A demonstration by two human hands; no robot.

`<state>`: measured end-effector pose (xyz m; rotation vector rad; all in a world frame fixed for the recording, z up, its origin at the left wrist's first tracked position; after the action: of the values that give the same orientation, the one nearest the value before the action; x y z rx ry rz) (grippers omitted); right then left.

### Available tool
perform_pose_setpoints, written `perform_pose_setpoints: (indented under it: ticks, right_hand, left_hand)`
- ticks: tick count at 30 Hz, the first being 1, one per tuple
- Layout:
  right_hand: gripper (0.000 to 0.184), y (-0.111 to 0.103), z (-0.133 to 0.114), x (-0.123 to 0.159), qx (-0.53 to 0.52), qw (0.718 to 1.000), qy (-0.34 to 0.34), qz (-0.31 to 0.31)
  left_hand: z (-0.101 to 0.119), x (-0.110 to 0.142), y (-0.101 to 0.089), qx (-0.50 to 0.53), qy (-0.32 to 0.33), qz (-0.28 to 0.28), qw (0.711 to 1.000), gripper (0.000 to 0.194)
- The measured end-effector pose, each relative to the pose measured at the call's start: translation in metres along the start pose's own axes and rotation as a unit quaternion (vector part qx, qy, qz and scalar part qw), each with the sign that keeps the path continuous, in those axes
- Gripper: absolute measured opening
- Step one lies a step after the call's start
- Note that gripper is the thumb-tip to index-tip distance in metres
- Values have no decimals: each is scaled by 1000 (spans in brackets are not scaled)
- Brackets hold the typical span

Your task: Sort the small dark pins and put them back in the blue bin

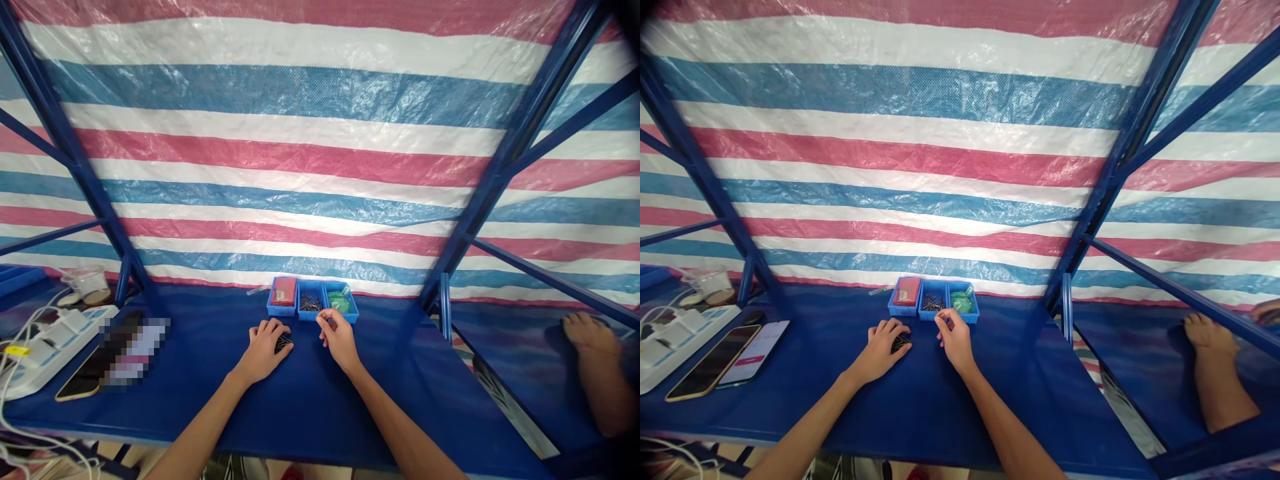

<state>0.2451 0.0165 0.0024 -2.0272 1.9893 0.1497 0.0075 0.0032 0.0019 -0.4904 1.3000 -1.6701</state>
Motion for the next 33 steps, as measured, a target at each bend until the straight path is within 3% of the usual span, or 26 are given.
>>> perform_pose_setpoints:
  ticks: [9,15,22,33]
  right_hand:
    - [36,0,4,-1,-9,1000,17,10]
    - [28,-1,0,-1,92,994,-55,27]
    - [21,1,1,1,199,972,-127,-9]
    - [20,0,-1,3,220,966,-131,-38]
  left_hand:
    - [0,-1,-1,-1,4,3,1000,28]
    - [-1,-1,0,-6,0,8,1000,27]
    - [-1,-1,1,-7,0,5,1000,27]
    - [1,-1,-1,2,0,2,1000,26]
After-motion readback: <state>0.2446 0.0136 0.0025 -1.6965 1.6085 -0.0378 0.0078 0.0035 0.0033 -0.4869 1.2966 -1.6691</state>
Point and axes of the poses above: each hand's wrist, its own x-axis away from the middle knuckle, its own y-axis out of the palm, z = x × y, the point moved 1 cm from there along -x, towards the middle knuckle, and after that the axes turned 8 degrees about -z, right-handed, at the moved point
